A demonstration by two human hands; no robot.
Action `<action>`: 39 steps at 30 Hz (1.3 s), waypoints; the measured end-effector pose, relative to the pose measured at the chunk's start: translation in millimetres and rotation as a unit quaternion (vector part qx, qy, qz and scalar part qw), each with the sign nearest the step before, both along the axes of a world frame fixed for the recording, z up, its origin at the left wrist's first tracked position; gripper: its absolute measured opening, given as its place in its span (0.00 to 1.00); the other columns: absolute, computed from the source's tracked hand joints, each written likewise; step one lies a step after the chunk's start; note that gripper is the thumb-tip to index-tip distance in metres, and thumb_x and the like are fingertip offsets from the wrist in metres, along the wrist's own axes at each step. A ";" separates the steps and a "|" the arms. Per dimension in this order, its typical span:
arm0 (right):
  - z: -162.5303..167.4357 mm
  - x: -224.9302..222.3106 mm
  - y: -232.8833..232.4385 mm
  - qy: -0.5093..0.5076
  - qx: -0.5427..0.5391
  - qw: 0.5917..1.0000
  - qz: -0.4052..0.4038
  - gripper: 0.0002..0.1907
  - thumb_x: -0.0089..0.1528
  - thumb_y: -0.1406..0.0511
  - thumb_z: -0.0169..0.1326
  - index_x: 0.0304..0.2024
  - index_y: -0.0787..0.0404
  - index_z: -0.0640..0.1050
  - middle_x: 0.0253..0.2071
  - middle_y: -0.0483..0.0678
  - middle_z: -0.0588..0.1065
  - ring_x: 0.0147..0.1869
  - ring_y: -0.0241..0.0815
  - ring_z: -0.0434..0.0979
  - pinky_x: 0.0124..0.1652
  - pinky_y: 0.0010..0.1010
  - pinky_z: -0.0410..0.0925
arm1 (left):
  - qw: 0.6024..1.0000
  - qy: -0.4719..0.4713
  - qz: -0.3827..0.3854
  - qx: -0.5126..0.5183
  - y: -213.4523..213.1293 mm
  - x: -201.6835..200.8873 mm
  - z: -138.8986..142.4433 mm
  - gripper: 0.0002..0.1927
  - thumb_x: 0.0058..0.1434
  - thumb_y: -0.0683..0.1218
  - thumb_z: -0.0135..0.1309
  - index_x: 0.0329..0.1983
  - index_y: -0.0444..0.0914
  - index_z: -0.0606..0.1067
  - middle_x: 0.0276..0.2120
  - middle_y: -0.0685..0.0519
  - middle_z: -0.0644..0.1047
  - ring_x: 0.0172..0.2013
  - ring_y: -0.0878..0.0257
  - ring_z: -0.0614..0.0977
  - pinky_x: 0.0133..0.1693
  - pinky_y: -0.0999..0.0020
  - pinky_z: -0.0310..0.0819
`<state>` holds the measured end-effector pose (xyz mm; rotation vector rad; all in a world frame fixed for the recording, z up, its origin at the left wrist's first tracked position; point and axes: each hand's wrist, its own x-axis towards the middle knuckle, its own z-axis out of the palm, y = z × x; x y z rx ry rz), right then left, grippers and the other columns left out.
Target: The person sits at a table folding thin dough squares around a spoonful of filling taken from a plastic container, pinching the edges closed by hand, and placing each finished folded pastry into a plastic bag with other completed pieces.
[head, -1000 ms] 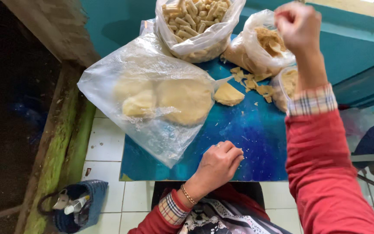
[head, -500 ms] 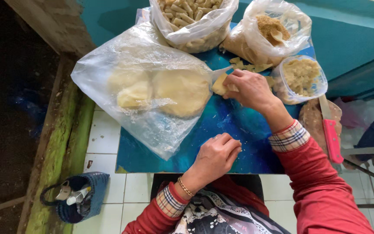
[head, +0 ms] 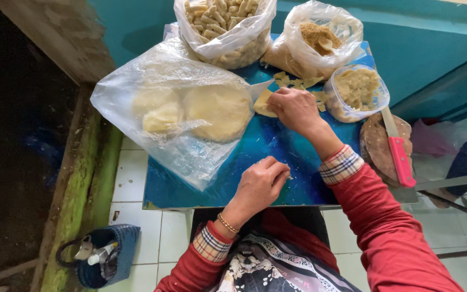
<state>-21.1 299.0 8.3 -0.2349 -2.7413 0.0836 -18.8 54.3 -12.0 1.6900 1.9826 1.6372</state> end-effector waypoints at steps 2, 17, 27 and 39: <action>-5.0 -5.6 9.2 -0.008 -0.042 0.998 -0.040 0.09 0.63 0.55 0.61 0.41 0.48 0.85 0.40 0.45 0.81 0.43 0.49 0.82 0.42 0.41 0.72 | 1.000 -0.003 -0.002 0.002 0.4 -1.8 -0.3 0.04 0.64 0.44 0.59 0.36 0.38 0.78 0.33 0.49 0.77 0.35 0.51 0.81 0.37 0.59 0.76; -41.5 -16.3 75.5 0.174 -0.617 0.752 -0.153 0.08 0.66 0.62 0.54 0.45 0.59 0.78 0.35 0.43 0.79 0.34 0.33 0.80 0.34 0.26 0.75 | 0.989 -0.137 0.032 0.036 0.4 -9.3 3.7 0.05 0.65 0.41 0.58 0.42 0.36 0.80 0.34 0.50 0.79 0.27 0.60 0.80 0.31 0.69 0.74; 30.5 90.3 -109.2 0.160 -0.117 0.977 0.073 0.07 0.61 0.68 0.63 0.41 0.60 0.79 0.42 0.51 0.79 0.46 0.47 0.80 0.42 0.35 0.73 | 0.919 -0.383 -0.030 0.091 10.0 -19.7 -35.6 0.12 0.75 0.46 0.51 0.48 0.31 0.76 0.39 0.52 0.82 0.39 0.70 0.81 0.43 0.73 0.78; -40.6 98.0 -85.9 0.168 -0.470 0.865 0.049 0.07 0.65 0.69 0.59 0.46 0.62 0.81 0.45 0.46 0.80 0.45 0.33 0.79 0.41 0.24 0.72 | 0.940 -0.341 -0.014 0.016 3.4 -21.9 -26.1 0.10 0.70 0.44 0.54 0.45 0.31 0.79 0.34 0.54 0.83 0.35 0.71 0.83 0.38 0.74 0.80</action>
